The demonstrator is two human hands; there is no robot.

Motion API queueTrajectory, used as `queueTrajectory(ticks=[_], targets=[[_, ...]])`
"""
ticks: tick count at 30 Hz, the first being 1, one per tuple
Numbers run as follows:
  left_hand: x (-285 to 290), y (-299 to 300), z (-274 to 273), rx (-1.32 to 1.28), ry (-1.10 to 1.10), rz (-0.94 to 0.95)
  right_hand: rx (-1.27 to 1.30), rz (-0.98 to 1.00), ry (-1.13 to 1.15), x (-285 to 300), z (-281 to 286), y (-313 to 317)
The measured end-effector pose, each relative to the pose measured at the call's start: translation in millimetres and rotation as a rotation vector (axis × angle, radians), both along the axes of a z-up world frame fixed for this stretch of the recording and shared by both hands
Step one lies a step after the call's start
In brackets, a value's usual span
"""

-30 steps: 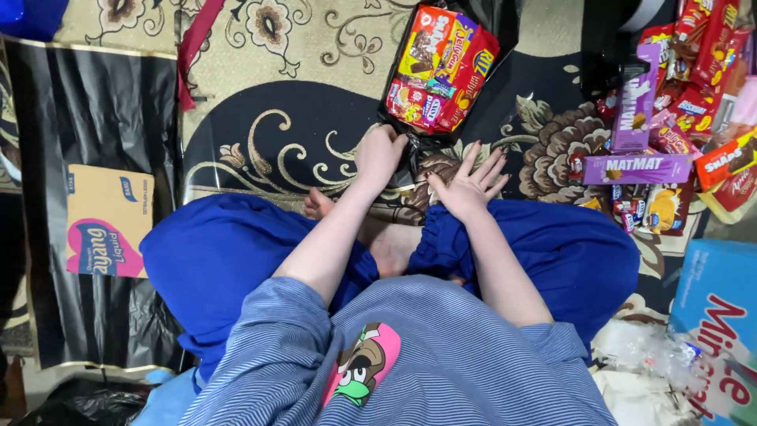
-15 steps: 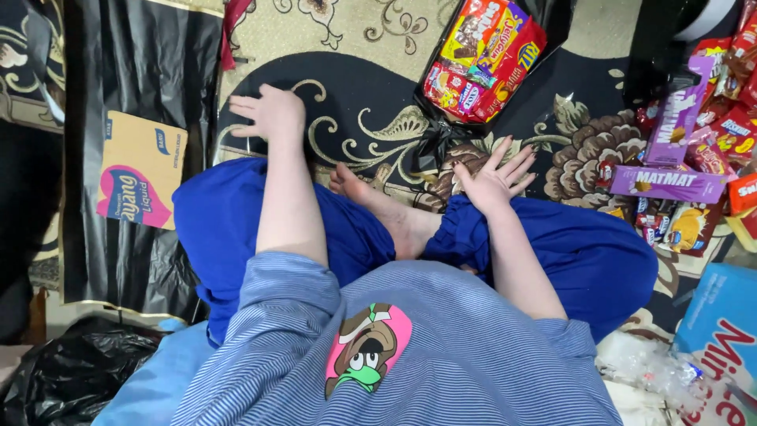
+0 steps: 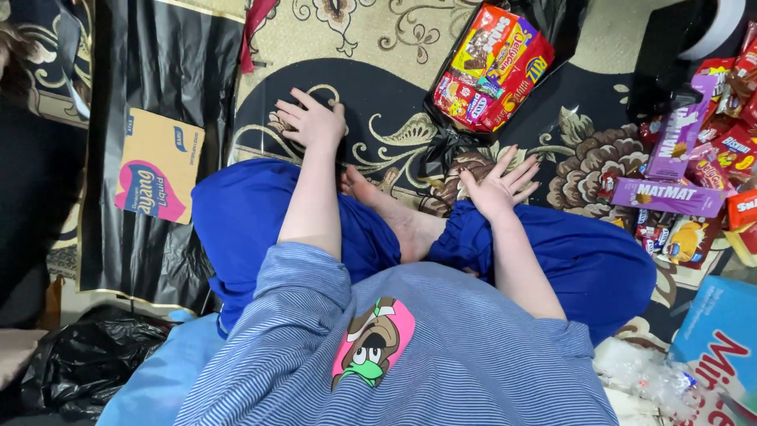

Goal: Wrapping a snack bouquet by sliding a clear plastic sleeve over an arrangement of snack packages on a base.

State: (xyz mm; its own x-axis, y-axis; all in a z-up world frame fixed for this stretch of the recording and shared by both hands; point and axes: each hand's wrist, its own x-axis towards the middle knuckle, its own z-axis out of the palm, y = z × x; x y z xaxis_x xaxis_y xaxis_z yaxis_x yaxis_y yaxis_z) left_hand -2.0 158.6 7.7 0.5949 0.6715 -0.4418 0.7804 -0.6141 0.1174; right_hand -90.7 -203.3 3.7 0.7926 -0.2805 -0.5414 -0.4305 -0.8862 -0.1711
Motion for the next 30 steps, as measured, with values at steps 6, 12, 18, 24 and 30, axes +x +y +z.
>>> queueTrajectory(ticks=[6, 12, 18, 24, 30], targets=[[-7.7, -11.8, -24.1, -0.052, 0.067, -0.04, 0.005, -0.005, -0.005, -0.6, 0.7, 0.9], [-24.5, -35.4, -40.8, -0.005, -0.004, -0.087, 0.02, -0.01, -0.006, 0.6, 1.1, 0.5], [-72.9, -92.9, -19.1, 0.409, -0.319, -0.343, 0.038, -0.026, -0.01, 2.9, -5.1, -4.1], [-135.0, -135.8, 25.3, 0.452, -0.717, -0.537, 0.074, -0.025, 0.016, 5.3, 11.1, -3.4], [-125.5, -133.6, 16.3, 0.304, -0.687, -0.5, 0.078, -0.004, 0.007, 3.1, 15.8, -8.5]])
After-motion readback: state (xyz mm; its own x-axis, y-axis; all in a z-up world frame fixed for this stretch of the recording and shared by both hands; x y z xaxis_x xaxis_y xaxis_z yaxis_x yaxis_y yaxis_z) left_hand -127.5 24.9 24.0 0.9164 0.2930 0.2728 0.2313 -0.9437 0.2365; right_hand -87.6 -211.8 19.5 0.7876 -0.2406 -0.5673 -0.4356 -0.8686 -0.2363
